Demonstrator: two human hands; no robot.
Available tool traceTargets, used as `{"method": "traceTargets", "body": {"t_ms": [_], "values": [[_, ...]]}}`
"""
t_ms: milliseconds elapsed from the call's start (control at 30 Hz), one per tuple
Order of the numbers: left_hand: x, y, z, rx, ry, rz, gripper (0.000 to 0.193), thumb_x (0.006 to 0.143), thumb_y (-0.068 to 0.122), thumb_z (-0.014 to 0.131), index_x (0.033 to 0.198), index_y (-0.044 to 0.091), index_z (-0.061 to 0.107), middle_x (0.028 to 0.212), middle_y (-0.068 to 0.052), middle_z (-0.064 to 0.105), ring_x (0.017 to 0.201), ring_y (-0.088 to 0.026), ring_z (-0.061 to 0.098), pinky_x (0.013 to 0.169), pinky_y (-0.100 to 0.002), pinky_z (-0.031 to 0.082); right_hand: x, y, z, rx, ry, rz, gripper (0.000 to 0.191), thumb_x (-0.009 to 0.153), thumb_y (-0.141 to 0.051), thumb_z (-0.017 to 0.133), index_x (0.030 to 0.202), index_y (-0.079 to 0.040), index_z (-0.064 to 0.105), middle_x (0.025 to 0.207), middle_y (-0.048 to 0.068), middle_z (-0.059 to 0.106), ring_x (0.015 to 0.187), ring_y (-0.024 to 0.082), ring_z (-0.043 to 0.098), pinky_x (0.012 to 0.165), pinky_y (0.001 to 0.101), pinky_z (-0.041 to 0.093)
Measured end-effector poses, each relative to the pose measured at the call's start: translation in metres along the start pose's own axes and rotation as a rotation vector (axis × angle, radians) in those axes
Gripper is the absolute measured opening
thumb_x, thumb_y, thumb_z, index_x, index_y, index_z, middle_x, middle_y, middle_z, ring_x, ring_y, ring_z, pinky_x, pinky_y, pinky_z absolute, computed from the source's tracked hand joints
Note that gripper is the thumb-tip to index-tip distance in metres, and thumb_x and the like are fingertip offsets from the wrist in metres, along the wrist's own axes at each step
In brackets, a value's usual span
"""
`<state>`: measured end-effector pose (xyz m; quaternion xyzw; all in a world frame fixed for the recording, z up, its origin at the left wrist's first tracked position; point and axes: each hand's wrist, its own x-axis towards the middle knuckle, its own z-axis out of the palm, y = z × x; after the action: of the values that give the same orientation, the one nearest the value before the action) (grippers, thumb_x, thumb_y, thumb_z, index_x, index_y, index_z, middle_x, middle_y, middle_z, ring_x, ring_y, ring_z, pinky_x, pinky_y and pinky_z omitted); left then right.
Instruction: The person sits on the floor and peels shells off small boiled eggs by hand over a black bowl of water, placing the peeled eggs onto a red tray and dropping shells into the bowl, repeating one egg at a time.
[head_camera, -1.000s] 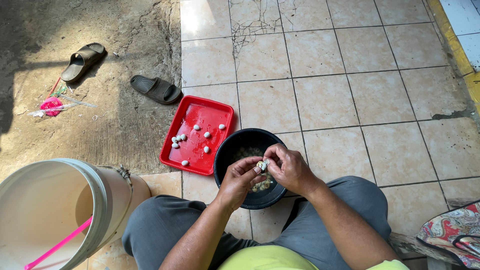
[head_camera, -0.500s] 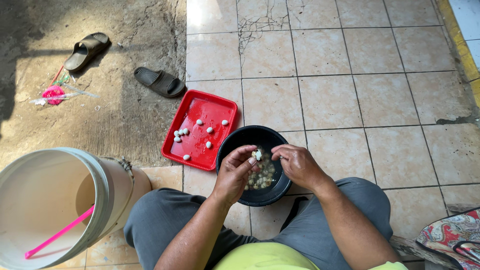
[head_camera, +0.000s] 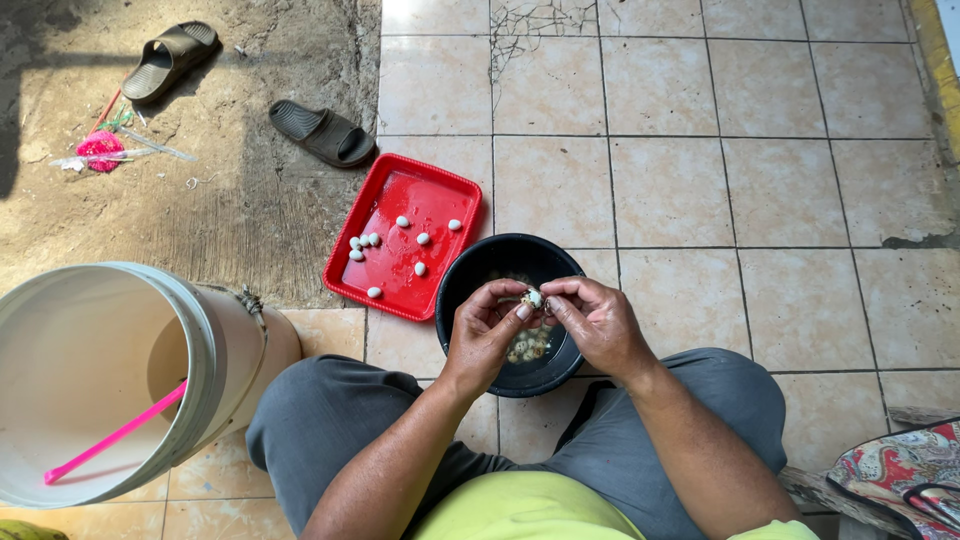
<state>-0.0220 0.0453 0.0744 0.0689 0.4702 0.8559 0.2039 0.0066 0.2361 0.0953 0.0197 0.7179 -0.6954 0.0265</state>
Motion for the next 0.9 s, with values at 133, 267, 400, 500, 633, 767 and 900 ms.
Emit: {"method": "traceTargets", "body": {"t_ms": [133, 267, 400, 500, 633, 767, 900], "values": [[-0.001, -0.001, 0.000, 0.051, 0.006, 0.017, 0.024, 0.100, 0.001, 0.067, 0.123, -0.003, 0.062, 0.114, -0.012, 0.071, 0.106, -0.018, 0.071, 0.094, -0.035, 0.062, -0.003, -0.006, 0.001, -0.082, 0.007, -0.112, 0.022, 0.098, -0.001, 0.055, 0.114, 0.001, 0.071, 0.108, 0.009, 0.074, 0.092, 0.012, 0.075, 0.082, 0.0256, 0.063], [-0.001, -0.001, 0.002, 0.075, -0.011, 0.067, 0.023, 0.098, -0.001, 0.068, 0.121, -0.002, 0.064, 0.119, -0.010, 0.068, 0.109, -0.016, 0.069, 0.096, -0.033, 0.062, -0.005, -0.017, 0.001, -0.211, 0.023, -0.192, 0.015, 0.094, -0.001, 0.069, 0.109, 0.002, 0.071, 0.106, 0.012, 0.074, 0.091, 0.014, 0.073, 0.077, 0.0260, 0.061], [-0.006, 0.005, 0.008, 0.371, 0.011, 0.179, 0.021, 0.094, -0.004, 0.072, 0.114, -0.003, 0.066, 0.123, -0.010, 0.063, 0.106, -0.014, 0.068, 0.091, -0.029, 0.060, -0.004, -0.024, 0.003, -0.341, 0.047, -0.264, 0.014, 0.094, -0.002, 0.071, 0.108, -0.001, 0.072, 0.105, 0.010, 0.076, 0.089, 0.014, 0.074, 0.075, 0.0253, 0.060], [-0.009, 0.011, 0.014, 0.489, 0.017, 0.231, 0.020, 0.092, -0.005, 0.074, 0.111, -0.002, 0.067, 0.120, -0.011, 0.063, 0.103, -0.013, 0.068, 0.086, -0.026, 0.060, -0.005, -0.026, 0.004, -0.402, 0.057, -0.237, 0.017, 0.093, -0.001, 0.069, 0.109, -0.002, 0.072, 0.101, 0.009, 0.077, 0.086, 0.014, 0.075, 0.073, 0.0262, 0.061], [-0.011, 0.016, 0.020, 0.555, 0.018, 0.289, 0.020, 0.092, -0.005, 0.074, 0.110, -0.001, 0.066, 0.117, -0.010, 0.063, 0.101, -0.012, 0.070, 0.085, -0.024, 0.062, -0.006, -0.027, 0.007, -0.468, 0.079, -0.312, 0.022, 0.091, 0.004, 0.065, 0.112, -0.002, 0.071, 0.102, 0.010, 0.077, 0.089, 0.016, 0.077, 0.075, 0.0284, 0.063], [-0.011, 0.017, 0.021, 0.561, 0.022, 0.306, 0.020, 0.092, -0.006, 0.074, 0.109, -0.001, 0.066, 0.116, -0.010, 0.063, 0.100, -0.012, 0.069, 0.084, -0.025, 0.062, -0.005, -0.028, 0.006, -0.500, 0.054, -0.370, 0.023, 0.089, 0.003, 0.069, 0.112, -0.001, 0.070, 0.103, 0.013, 0.076, 0.089, 0.021, 0.077, 0.073, 0.0305, 0.062], [-0.010, 0.015, 0.020, 0.556, 0.024, 0.325, 0.021, 0.091, -0.007, 0.074, 0.110, -0.002, 0.066, 0.117, -0.011, 0.063, 0.100, -0.013, 0.069, 0.084, -0.025, 0.062, -0.002, -0.026, 0.005, -0.548, 0.063, -0.457, 0.021, 0.090, 0.003, 0.071, 0.111, -0.001, 0.069, 0.104, 0.014, 0.076, 0.093, 0.024, 0.077, 0.077, 0.0319, 0.062]]}}
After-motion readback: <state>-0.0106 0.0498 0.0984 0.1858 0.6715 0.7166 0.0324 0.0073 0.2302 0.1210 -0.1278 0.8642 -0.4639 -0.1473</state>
